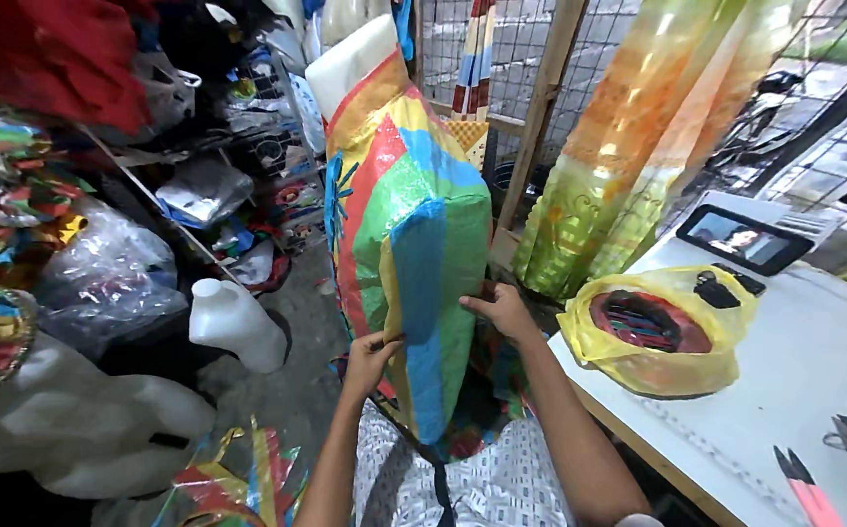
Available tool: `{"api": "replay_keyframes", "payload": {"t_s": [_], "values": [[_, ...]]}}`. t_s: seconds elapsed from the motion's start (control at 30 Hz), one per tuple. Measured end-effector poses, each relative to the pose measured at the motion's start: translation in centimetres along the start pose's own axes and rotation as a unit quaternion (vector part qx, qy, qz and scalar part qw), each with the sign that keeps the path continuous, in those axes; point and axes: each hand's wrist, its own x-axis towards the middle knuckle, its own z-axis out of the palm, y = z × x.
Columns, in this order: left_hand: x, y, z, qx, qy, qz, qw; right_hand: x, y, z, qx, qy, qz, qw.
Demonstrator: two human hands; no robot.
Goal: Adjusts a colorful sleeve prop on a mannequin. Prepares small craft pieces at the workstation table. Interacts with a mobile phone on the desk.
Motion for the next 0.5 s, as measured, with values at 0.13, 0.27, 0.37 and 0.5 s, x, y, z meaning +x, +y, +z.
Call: {"api": "replay_keyframes", "payload": {"t_s": [0.13,0.27,0.37,0.5], "values": [[0.2,2.4,0.0,0.017,0.027,0.0,0.999,0.3,-1.4,-0.6,-0.009,-0.015,-0.013,1.0],[1.5,6.0,0.5,0.054,0.081,0.07,0.993,0.6,-3.2,-0.9,0.007,0.007,-0.082,0.997],[2.2,5.6,0.6,0.078,0.118,0.116,0.983,1.0,-2.3,-0.8,0.028,0.035,-0.103,0.994],[1.9,5.1,0.5,0.063,0.118,0.124,0.983,0.6,-2.0,-0.9,0.047,0.021,-0.073,0.996]]}}
